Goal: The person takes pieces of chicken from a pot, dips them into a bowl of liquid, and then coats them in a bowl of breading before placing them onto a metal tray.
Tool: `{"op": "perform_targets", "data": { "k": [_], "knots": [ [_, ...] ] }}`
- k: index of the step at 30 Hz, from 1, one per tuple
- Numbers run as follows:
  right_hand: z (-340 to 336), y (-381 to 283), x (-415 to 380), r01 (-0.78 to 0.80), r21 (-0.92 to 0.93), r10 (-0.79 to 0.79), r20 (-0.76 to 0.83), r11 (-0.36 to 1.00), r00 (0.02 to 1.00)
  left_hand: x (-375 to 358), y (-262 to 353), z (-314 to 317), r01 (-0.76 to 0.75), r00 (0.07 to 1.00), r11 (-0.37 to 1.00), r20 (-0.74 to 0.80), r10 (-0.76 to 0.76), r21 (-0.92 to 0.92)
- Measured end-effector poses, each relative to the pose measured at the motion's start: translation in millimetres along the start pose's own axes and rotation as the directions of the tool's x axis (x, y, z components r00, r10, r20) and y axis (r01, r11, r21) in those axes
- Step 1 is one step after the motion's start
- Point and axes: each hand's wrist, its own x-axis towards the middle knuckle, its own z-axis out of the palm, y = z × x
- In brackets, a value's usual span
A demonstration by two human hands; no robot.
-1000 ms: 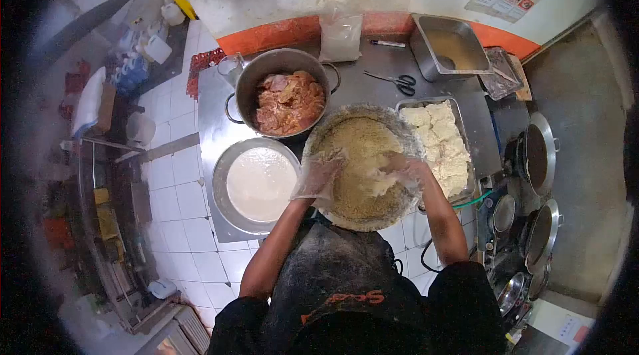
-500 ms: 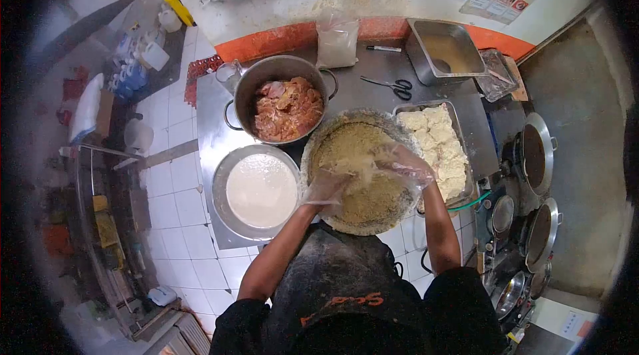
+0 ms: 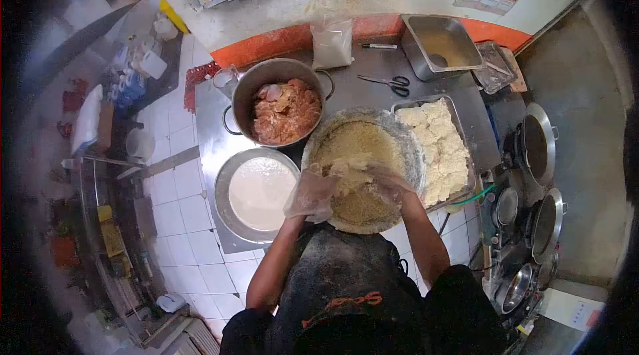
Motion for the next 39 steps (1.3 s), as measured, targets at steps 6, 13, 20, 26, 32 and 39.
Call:
{"op": "perform_targets", "data": {
  "k": [6,13,20,26,32,39],
  "knots": [
    [-26.7,-71.3,-43.6,0.054,-0.135,-0.067,-0.096,0.989,0.993,21.8,-73.0,49.6,-0.610,0.577,0.603,-0.234,0.782,0.513],
    [-34.6,-197.6,-144.1,-0.018,-0.315,-0.184,-0.599,0.949,0.780,-79.5,21.6,5.3,-0.018,0.998,0.408,0.008,0.062,-0.913],
    [-186.6,-170.6,-221.8,-0.101,-0.606,-0.279,-0.500,0.789,0.820,-97.3,46.2,-5.0,-0.293,0.956,0.747,-0.176,0.235,-0.596],
    [-258.6,-112.1,-236.1,-0.313,-0.945,-0.161,-0.295,-0.098,0.942,-92.2,55.3,14.6,0.002,0.999,0.476,0.027,0.046,-0.879],
    [-227.7,-141.3,-226.9,-0.303,-0.803,0.095,-0.404,-0.513,0.910,-79.5,50.3,36.1,-0.135,0.987,0.553,-0.060,0.151,-0.822],
    [-239.3,-154.7,-227.9,-0.350,-0.892,-0.011,-0.362,-0.285,0.932,-76.4,57.4,43.5,-0.042,0.988,0.436,0.028,0.151,-0.899]
  ]
}}
